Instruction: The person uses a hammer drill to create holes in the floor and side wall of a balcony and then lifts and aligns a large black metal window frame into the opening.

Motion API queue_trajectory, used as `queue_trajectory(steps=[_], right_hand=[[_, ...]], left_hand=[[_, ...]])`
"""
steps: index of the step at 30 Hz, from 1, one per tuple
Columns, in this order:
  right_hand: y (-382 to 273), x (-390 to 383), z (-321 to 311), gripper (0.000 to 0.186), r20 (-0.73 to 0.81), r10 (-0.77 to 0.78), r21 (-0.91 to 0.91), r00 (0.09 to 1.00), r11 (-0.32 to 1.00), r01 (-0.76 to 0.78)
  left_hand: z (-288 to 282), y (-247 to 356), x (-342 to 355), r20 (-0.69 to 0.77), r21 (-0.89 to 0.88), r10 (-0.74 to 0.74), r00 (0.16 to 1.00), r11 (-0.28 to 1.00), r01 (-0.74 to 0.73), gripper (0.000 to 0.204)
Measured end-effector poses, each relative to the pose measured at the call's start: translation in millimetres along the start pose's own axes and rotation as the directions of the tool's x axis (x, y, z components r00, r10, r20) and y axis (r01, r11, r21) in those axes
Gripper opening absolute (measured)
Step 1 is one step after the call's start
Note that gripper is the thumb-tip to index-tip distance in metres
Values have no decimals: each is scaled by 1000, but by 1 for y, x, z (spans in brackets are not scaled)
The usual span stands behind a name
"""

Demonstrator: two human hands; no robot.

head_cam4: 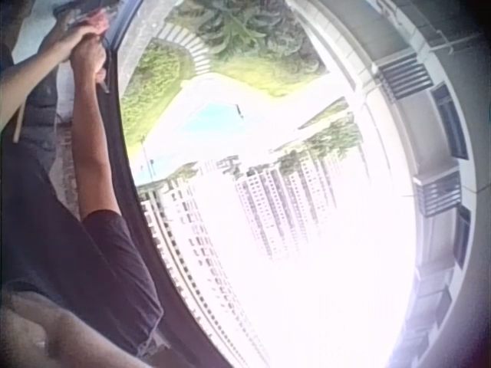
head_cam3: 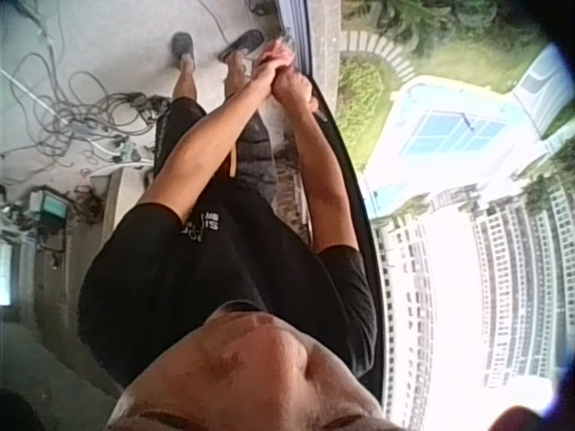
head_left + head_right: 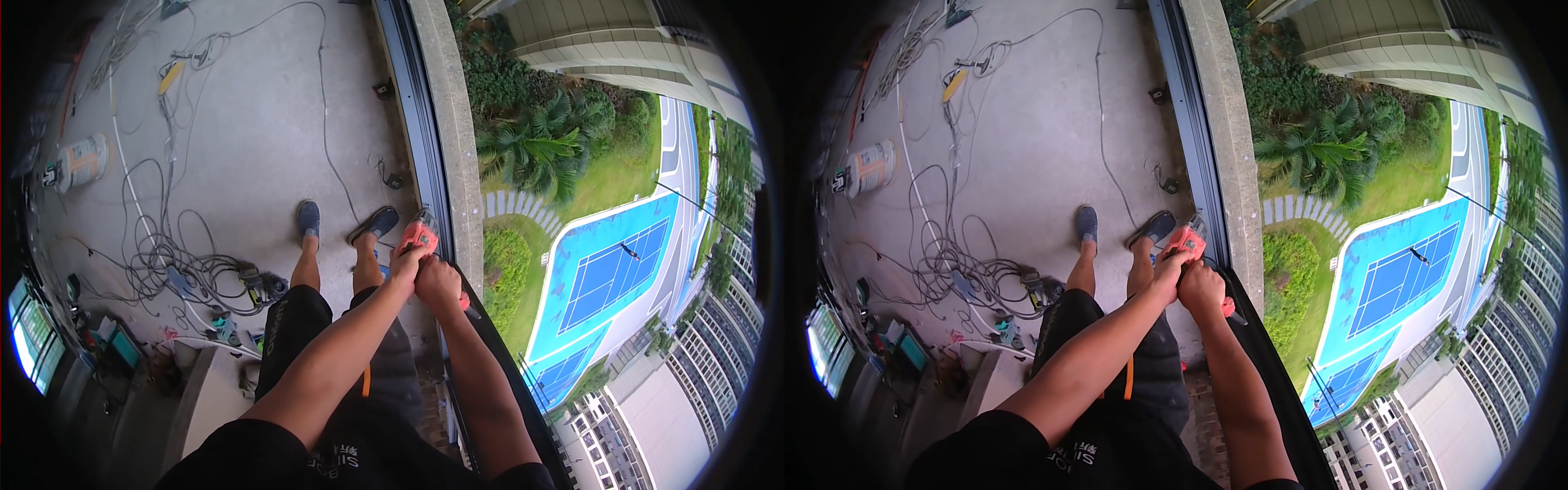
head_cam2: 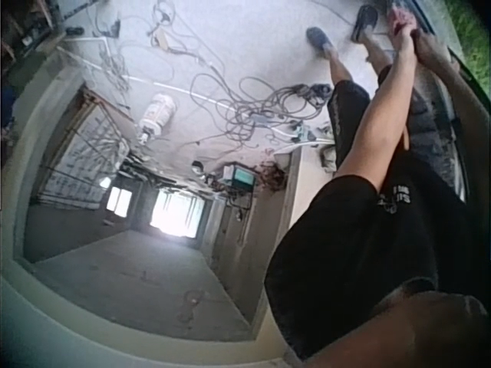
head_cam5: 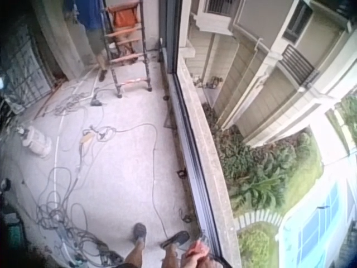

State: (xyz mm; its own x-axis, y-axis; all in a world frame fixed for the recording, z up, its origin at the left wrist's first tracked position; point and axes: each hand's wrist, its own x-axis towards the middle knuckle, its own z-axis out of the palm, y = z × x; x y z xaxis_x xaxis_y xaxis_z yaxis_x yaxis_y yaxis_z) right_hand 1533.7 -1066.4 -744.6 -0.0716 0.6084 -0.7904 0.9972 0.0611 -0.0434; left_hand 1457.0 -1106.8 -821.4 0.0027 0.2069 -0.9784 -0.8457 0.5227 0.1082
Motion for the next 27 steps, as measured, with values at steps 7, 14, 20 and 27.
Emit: queue_trajectory(steps=[7,14,20,27], right_hand=[[3,2,-7,29,7,-11,-7,1000,1000,11],[5,1,-11,31,48,45,3,998,999,-45],[2,0,-15,30,51,5,-30,999,1000,-3],[3,3,-18,31,75,14,15,997,1000,-15]], left_hand=[[16,13,-20,-60,11,10,998,1000,-10,69],[31,27,-45,-89,47,14,996,999,-9,72],[53,78,-114,-141,328,125,982,942,-73,87],[56,75,-108,-135,304,138,981,948,-91,89]])
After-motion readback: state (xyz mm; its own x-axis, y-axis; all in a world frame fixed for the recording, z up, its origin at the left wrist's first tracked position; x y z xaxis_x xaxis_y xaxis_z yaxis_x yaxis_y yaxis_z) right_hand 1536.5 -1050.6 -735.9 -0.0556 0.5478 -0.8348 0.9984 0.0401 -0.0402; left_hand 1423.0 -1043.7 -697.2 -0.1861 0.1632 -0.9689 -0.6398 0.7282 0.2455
